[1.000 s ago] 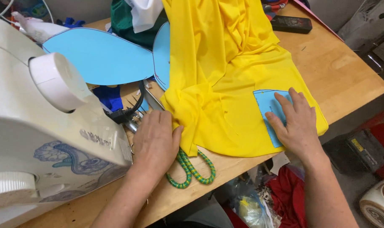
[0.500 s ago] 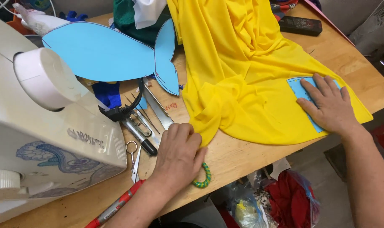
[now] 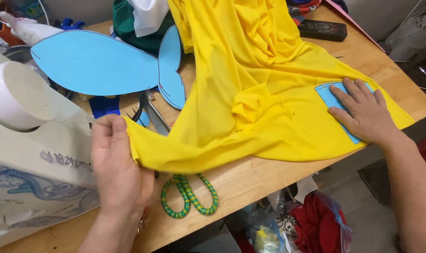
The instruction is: The person places a blue paper pattern onto a yellow fabric laid on a wooden table. They smooth the fabric and pattern, then use a red marker to trace the outline of the pattern onto the fabric. Finally, they remove the pattern and place the marker on the table.
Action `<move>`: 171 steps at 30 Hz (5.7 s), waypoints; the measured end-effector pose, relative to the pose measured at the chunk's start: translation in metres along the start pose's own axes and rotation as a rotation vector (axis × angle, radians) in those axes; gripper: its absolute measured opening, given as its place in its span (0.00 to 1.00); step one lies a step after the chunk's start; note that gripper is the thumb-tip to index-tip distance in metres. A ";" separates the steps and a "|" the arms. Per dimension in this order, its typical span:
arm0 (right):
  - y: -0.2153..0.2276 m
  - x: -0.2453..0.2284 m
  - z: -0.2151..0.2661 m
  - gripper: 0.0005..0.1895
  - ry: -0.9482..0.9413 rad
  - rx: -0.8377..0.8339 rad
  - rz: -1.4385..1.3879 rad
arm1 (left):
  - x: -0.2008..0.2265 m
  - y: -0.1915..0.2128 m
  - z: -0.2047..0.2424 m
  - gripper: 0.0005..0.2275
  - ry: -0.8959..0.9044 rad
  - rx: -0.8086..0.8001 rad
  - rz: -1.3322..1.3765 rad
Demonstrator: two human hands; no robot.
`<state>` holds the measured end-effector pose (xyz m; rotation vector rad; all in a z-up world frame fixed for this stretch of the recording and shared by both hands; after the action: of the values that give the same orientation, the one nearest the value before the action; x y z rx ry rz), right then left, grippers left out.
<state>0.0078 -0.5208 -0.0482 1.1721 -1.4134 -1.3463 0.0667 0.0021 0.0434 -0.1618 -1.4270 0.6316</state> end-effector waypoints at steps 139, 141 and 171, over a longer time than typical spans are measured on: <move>-0.008 -0.025 -0.161 0.19 -0.049 0.330 -0.355 | -0.217 -0.265 -0.118 0.23 -1.304 -0.872 -1.800; -0.001 -0.028 -0.168 0.12 -0.046 0.319 -0.344 | -0.204 -0.268 -0.116 0.29 -1.334 -0.846 -1.842; 0.012 0.010 -0.023 0.15 0.161 0.553 -0.706 | -0.166 -0.207 0.093 0.13 -1.043 -1.134 -0.946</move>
<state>0.0269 -0.5356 -0.0353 2.2467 -1.3431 -1.2860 0.0401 -0.2763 0.0114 -0.0022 -2.4471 -1.0985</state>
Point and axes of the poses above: each hand's wrist, its own z-axis away from the middle knuckle, its own y-axis out of the back of the hand, x = y × z, the point moved 7 cm from there along -z, towards the middle knuckle, and after that the axes turned 10 degrees about x, right-handed, at the moved point
